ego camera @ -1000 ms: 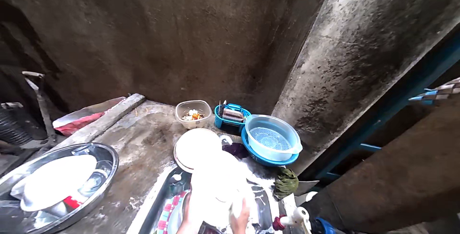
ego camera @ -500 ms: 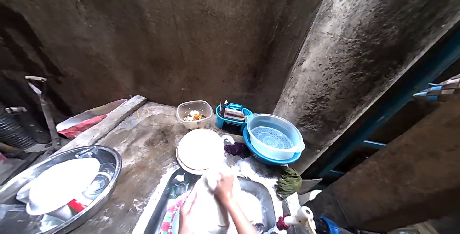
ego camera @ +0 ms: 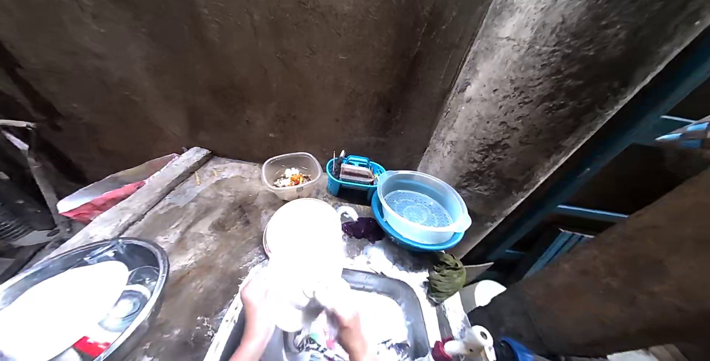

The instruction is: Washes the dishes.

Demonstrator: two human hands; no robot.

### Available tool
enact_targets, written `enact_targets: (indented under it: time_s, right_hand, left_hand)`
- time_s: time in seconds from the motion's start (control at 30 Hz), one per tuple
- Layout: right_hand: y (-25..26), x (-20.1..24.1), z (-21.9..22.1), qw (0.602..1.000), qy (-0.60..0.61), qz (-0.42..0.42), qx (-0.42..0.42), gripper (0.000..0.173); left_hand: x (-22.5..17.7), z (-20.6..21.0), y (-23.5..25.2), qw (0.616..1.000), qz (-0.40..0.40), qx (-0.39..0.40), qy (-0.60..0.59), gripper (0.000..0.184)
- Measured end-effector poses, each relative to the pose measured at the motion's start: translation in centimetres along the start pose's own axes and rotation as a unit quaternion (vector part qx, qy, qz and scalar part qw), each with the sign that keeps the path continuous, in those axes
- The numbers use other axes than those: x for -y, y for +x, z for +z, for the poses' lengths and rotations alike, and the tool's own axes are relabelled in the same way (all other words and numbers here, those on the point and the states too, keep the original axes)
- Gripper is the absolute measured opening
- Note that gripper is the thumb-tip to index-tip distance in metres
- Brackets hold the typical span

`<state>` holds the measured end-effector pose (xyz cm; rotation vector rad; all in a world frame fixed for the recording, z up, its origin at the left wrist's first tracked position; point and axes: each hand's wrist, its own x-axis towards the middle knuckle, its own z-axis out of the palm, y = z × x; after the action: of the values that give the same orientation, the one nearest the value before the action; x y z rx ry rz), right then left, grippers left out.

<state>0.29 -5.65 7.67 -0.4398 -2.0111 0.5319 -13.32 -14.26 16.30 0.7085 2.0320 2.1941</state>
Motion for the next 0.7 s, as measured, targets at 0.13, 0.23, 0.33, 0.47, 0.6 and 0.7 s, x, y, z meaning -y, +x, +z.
enact_targets:
  time_s: [0.13, 0.23, 0.33, 0.47, 0.6, 0.7]
  right_hand:
    - [3.3, -7.0, -2.2, 0.949, -0.16, 0.27, 0.007, 0.034]
    - [3.9, -12.6, -2.7, 0.9, -0.25, 0.345, 0.093, 0.045]
    - [4.2, -14.1, -2.3, 0.841, -0.319, 0.39, 0.198, 0.062]
    - [5.1, -12.8, -2.3, 0.867, -0.31, 0.363, 0.145, 0.064]
    - [2.4, -13.8, -1.3, 0.934, -0.287, 0.212, -0.019, 0.027]
    - [2.6, -13.5, -1.7, 0.938, -0.268, 0.218, -0.013, 0.022]
  left_hand:
    - [-1.9, 0.6, 3.8, 0.982, 0.178, 0.012, 0.065, 0.021]
    - [2.1, 1.9, 6.4, 0.924, 0.355, 0.095, 0.106, 0.014]
    - [6.7, 2.9, 7.2, 0.871, 0.417, 0.172, 0.194, 0.014]
    - [9.6, 2.4, 6.6, 0.819, 0.306, 0.371, 0.314, 0.017]
    - [9.5, 2.3, 7.0, 0.724, 0.147, 0.518, 0.432, 0.04]
    - [9.2, 0.2, 3.9, 0.707, 0.249, 0.557, 0.358, 0.047]
